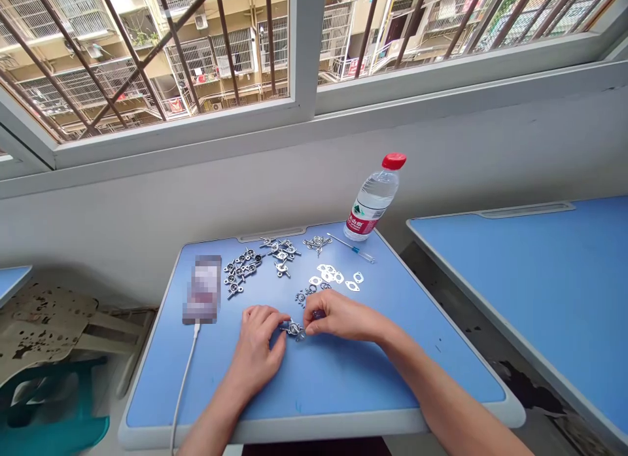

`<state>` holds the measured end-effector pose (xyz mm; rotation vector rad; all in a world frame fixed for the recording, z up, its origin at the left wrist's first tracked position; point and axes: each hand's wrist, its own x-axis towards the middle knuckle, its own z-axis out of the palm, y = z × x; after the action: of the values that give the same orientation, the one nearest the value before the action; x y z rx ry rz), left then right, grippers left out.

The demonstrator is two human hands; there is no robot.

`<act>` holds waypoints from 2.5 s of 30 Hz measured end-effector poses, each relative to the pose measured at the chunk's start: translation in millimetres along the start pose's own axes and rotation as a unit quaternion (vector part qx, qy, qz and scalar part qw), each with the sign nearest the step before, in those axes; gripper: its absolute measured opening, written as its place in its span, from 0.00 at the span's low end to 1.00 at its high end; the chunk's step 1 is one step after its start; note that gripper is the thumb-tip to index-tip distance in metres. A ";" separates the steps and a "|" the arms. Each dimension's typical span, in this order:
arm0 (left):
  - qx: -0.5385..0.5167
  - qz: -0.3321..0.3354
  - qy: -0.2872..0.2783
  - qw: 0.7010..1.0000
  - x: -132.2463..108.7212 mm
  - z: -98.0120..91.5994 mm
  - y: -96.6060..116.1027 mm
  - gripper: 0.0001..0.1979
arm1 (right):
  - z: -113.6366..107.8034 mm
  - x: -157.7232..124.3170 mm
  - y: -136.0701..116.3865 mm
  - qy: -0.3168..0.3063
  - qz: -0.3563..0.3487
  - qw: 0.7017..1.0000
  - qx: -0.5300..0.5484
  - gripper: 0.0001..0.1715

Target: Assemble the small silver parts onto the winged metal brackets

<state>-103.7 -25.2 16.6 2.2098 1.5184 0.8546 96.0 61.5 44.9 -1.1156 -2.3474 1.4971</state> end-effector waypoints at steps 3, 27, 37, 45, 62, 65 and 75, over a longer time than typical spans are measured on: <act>0.016 0.016 -0.009 1.000 0.5 1.0 0.4 0.14 | 5.1 2.2 -0.6 0.013 0.018 1.000 -0.013 0.06; 0.082 0.051 0.013 0.995 2.4 9.8 1.0 0.05 | 0.5 -6.6 -16.9 0.050 0.077 0.985 -0.146 0.03; 0.092 0.055 0.004 0.994 5.5 11.0 4.2 0.02 | 15.9 -3.6 -15.9 0.023 0.086 0.971 -0.223 0.08; 0.059 0.051 0.003 0.997 5.1 11.7 2.9 0.06 | 18.5 -7.8 -13.0 0.012 0.080 0.968 -0.236 0.09; 0.013 0.016 -0.032 0.999 5.4 6.9 1.6 0.06 | 25.3 -6.8 -6.7 -0.008 0.086 0.965 -0.248 0.08; 0.004 0.009 -0.033 0.999 5.0 7.0 1.1 0.06 | 25.9 -7.7 -6.1 -0.001 0.078 0.964 -0.253 0.09; -0.007 0.006 -0.029 1.000 6.0 6.1 2.6 0.07 | 27.2 -10.8 -8.7 0.014 0.063 0.961 -0.269 0.10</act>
<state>-96.4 -20.3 15.1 2.2176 1.4697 0.7958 86.3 32.9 41.5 -1.4042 -2.7940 0.8715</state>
